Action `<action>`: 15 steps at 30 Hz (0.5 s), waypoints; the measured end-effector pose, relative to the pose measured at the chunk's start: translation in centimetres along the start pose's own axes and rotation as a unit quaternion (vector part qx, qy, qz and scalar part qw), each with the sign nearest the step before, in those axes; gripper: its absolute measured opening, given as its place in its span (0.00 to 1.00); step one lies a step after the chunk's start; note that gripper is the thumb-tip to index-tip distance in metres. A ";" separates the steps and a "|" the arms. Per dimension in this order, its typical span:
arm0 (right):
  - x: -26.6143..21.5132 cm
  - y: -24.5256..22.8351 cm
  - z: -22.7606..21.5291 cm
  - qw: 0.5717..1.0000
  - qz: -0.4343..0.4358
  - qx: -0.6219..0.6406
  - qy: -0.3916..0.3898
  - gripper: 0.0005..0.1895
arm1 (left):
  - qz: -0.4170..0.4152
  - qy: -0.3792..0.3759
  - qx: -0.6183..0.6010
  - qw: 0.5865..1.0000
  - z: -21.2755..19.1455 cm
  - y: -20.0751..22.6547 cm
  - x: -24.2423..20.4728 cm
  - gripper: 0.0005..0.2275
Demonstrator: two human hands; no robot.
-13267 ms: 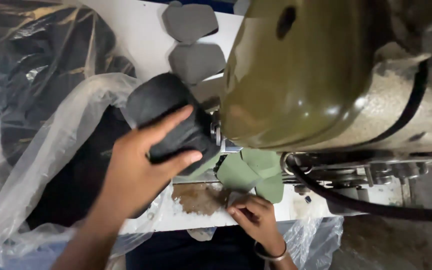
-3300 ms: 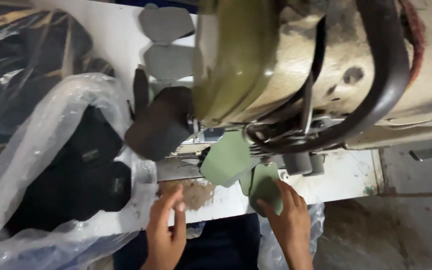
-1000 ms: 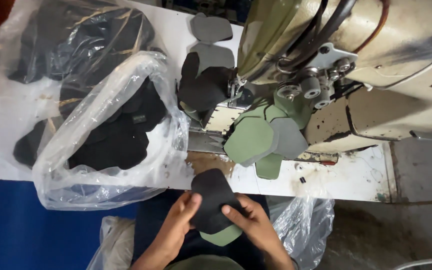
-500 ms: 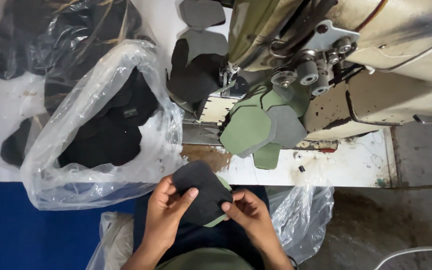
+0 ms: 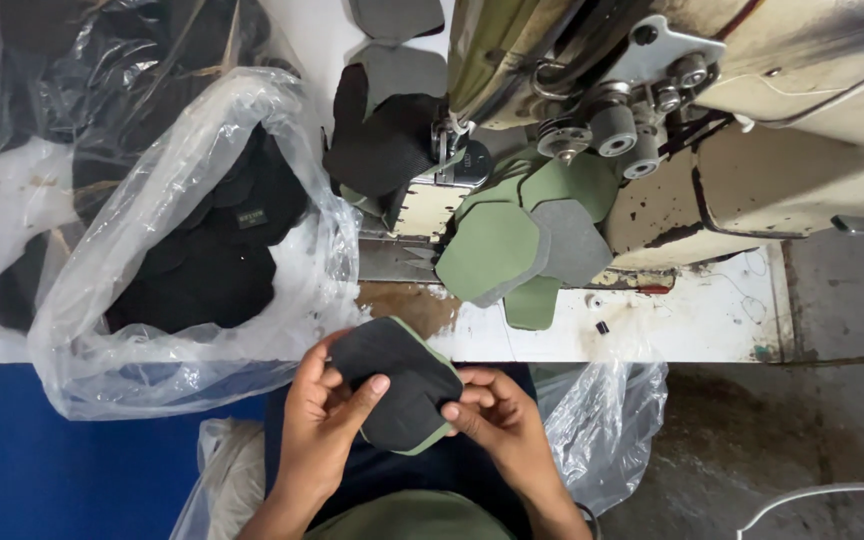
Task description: The person repeatedly picks up black and green fabric pieces from a plastic bag and sews them using an industrial sewing machine. They guide each piece under the needle, stitch along the edges, and then place the finished pieces on the table. The process is repeated for multiple items throughout the clip.
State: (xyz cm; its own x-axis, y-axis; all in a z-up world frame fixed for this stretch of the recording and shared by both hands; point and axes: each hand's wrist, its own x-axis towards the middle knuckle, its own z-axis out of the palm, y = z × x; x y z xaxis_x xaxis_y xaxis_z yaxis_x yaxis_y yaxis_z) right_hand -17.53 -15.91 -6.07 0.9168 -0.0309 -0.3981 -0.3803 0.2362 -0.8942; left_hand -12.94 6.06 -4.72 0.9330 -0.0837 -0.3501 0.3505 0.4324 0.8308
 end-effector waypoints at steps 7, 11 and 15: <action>0.5 0.9 -0.8 1.000 -0.006 0.009 -0.024 0.19 | 0.108 0.004 0.111 0.988 -0.2 -1.6 -0.1 0.33; 1.1 0.4 -1.0 1.000 0.002 0.014 -0.007 0.18 | 0.263 -0.169 0.251 0.916 0.4 0.3 1.2 0.12; 3.0 -1.3 -1.5 1.000 -0.019 0.012 -0.016 0.19 | 0.104 -0.147 0.258 0.949 2.2 2.1 3.1 0.10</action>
State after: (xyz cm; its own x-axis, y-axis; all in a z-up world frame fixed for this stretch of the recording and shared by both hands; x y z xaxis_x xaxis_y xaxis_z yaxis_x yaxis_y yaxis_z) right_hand -14.51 -17.75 -6.42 0.9338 -0.0097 -0.3576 -0.3430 0.2595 -0.9028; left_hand -9.11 4.70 -3.10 0.9424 -0.3243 -0.0823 0.0789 -0.0238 0.9966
